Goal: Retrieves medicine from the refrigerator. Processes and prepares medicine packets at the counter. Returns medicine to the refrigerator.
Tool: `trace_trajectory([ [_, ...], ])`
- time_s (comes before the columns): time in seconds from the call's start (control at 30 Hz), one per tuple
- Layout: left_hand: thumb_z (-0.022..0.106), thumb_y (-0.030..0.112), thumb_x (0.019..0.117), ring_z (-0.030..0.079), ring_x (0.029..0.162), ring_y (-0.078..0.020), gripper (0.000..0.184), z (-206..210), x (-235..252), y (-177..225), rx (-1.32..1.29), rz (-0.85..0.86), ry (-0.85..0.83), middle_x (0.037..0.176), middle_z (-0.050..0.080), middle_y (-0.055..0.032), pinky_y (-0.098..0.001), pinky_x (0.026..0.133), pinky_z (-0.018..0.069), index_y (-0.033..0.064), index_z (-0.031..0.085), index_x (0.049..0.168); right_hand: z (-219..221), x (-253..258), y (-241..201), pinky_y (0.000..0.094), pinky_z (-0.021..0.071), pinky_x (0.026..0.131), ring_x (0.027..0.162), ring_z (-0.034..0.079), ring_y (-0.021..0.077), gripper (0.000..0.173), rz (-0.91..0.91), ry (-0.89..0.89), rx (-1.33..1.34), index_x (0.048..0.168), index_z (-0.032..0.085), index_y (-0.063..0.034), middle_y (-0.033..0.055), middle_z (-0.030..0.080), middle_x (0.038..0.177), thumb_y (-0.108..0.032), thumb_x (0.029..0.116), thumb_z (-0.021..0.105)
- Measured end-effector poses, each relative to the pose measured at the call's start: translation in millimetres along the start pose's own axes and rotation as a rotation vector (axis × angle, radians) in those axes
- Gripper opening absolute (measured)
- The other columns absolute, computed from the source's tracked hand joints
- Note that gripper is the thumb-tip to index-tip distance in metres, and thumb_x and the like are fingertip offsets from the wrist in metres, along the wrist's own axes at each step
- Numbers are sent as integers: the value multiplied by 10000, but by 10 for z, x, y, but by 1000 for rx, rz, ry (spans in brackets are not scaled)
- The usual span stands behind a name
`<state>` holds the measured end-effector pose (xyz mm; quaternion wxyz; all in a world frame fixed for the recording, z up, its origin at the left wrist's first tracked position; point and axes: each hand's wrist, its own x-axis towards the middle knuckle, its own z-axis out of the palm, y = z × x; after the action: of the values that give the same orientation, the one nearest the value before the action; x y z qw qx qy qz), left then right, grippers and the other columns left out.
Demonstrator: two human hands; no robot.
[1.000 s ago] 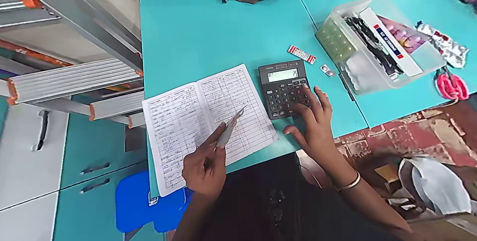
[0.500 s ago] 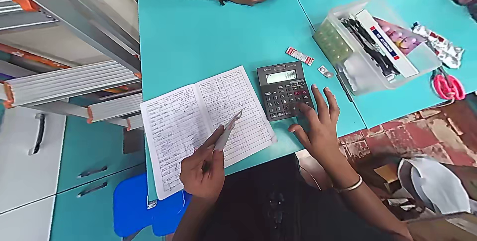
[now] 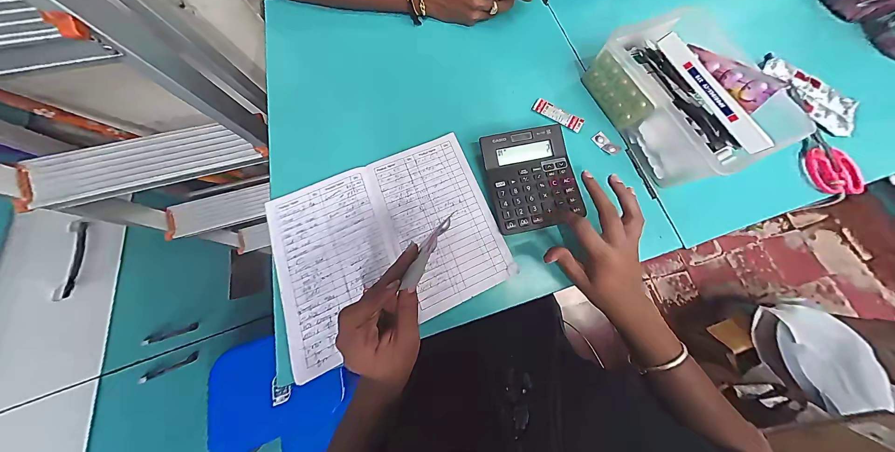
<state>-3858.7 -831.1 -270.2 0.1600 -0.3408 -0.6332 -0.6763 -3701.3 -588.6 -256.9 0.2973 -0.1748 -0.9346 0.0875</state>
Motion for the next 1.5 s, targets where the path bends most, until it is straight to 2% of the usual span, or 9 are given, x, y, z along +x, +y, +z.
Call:
trace_trajectory([
  [0.07, 628, 112, 1012, 711, 1071, -40, 237, -1, -15, 0, -6, 1, -6, 1195, 727, 150, -214, 905, 599, 265, 609, 1191, -23, -57, 60, 707, 221, 1167, 1452, 348, 519, 694, 11, -64, 20, 1132, 718, -159, 243, 508, 1502, -749, 965, 394],
  [0.17, 637, 151, 1008, 708, 1074, -38, 219, 15, -21, -25, 8, 2, -2, 1182, 726, 164, -230, 914, 602, 287, 623, 1179, -34, -83, 116, 487, 380, 1164, 1401, 478, 370, 627, -5, 16, 135, 1134, 648, -96, 232, 574, 1412, -670, 1001, 435],
  [0.23, 624, 157, 1016, 700, 1126, -68, 188, 30, -35, -26, 5, 9, -30, 1226, 724, 139, -250, 931, 601, 279, 612, 1158, 7, -101, 179, 414, 417, 1139, 1362, 523, 324, 574, 12, 61, 164, 1146, 643, -66, 230, 606, 1360, -598, 1025, 464],
  [0.53, 599, 142, 1025, 692, 1165, -115, 178, 28, -59, -52, -20, 0, -50, 1260, 724, 94, -269, 952, 597, 268, 617, 1150, 107, -119, 223, 473, 422, 1118, 1353, 531, 344, 536, 35, 46, 103, 1159, 684, -93, 189, 625, 1373, -570, 1029, 477],
  [0.83, 579, 154, 1038, 693, 1131, -48, 134, 69, -33, -79, 2, -2, -126, 1269, 721, 100, -184, 873, 585, 254, 587, 1126, 160, -80, 212, 410, 453, 1104, 1340, 550, 301, 428, 72, 39, 131, 1136, 695, -79, 174, 625, 1374, -468, 1017, 562],
  [1.03, 599, 160, 1029, 700, 1090, -19, 129, 76, -24, -126, 4, 22, -127, 1264, 717, 120, -155, 824, 581, 255, 594, 1115, -44, 200, 453, 439, 499, 1067, 1318, 580, 323, 491, 168, -3, 254, 1233, 665, 2, 242, 570, 1433, -428, 1025, 552],
  [1.23, 580, 153, 1037, 690, 1129, -36, 170, 69, -33, -113, -10, 54, -149, 1284, 710, 108, -188, 885, 581, 259, 582, 1169, 146, 708, 982, 626, 258, 1206, 1486, 288, 528, 568, 105, -305, -14, 1502, 518, -92, 328, 323, 1597, -445, 1073, 398],
  [1.37, 569, 124, 1041, 677, 1172, -64, 193, 61, -24, -116, -67, 66, -166, 1298, 707, 90, -218, 935, 579, 249, 592, 1185, 245, 1235, 993, 631, 97, 1243, 1547, 107, 501, 536, 158, -558, 71, 1601, 370, -144, 296, 160, 1668, -342, 1103, 347],
  [1.5, 552, 118, 1043, 681, 1157, -50, 141, 60, -35, -124, -58, 60, -145, 1285, 714, 85, -203, 918, 573, 229, 565, 1129, 490, 1746, 989, 644, 82, 1234, 1549, 128, 485, 499, 145, -584, 174, 1570, 421, -107, 303, 205, 1654, -304, 1113, 380],
])
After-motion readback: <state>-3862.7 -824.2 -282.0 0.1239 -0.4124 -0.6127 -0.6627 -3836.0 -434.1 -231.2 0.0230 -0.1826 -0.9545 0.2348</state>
